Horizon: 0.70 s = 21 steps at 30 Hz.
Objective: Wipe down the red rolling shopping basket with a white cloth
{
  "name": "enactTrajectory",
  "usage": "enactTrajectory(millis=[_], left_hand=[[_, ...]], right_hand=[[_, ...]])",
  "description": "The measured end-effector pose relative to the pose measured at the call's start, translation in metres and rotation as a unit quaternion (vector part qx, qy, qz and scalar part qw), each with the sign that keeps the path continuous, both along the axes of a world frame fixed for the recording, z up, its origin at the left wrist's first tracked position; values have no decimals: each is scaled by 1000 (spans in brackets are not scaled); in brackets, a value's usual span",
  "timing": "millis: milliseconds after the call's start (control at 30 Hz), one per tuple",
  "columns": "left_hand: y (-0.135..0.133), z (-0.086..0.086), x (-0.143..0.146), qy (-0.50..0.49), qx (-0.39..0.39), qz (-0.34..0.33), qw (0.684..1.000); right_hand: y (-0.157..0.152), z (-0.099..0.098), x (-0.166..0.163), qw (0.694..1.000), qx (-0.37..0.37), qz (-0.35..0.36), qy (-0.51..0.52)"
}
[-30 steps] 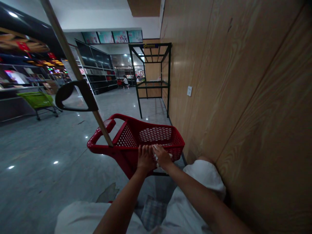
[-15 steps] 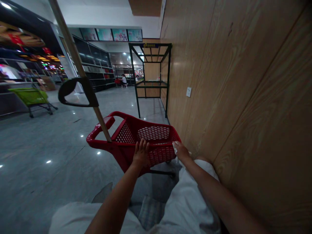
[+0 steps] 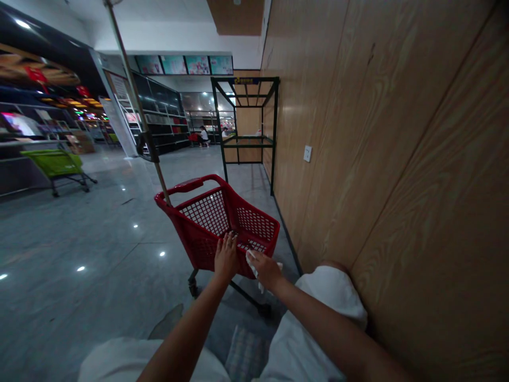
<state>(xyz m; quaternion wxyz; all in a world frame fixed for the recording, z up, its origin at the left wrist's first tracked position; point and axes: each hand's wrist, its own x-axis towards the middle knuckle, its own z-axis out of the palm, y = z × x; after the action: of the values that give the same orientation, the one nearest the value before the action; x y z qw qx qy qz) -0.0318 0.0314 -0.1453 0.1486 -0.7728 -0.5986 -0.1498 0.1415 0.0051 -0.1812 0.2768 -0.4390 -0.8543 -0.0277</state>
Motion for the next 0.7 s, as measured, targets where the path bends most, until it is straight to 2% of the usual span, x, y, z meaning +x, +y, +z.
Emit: enactTrajectory(millis=[167, 300, 400, 500, 600, 700], left_hand=[[-21, -20, 14, -20, -28, -71, 997], [-30, -35, 18, -49, -21, -60, 997], [-31, -41, 21, -63, -5, -47, 997], [-30, -48, 22, -76, 16, -21, 997], [-30, -55, 15, -83, 48, -15, 995], [-31, -60, -1, -71, 72, -50, 994]], right_hand=[[15, 0, 8, 999, 4, -6, -43], [42, 14, 26, 995, -35, -74, -53], [48, 17, 21, 991, -53, -107, -52], [35, 4, -6, 995, -34, -71, -57], [21, -14, -33, 998, 24, -24, -62], [25, -19, -30, 995, 54, 1, -82]])
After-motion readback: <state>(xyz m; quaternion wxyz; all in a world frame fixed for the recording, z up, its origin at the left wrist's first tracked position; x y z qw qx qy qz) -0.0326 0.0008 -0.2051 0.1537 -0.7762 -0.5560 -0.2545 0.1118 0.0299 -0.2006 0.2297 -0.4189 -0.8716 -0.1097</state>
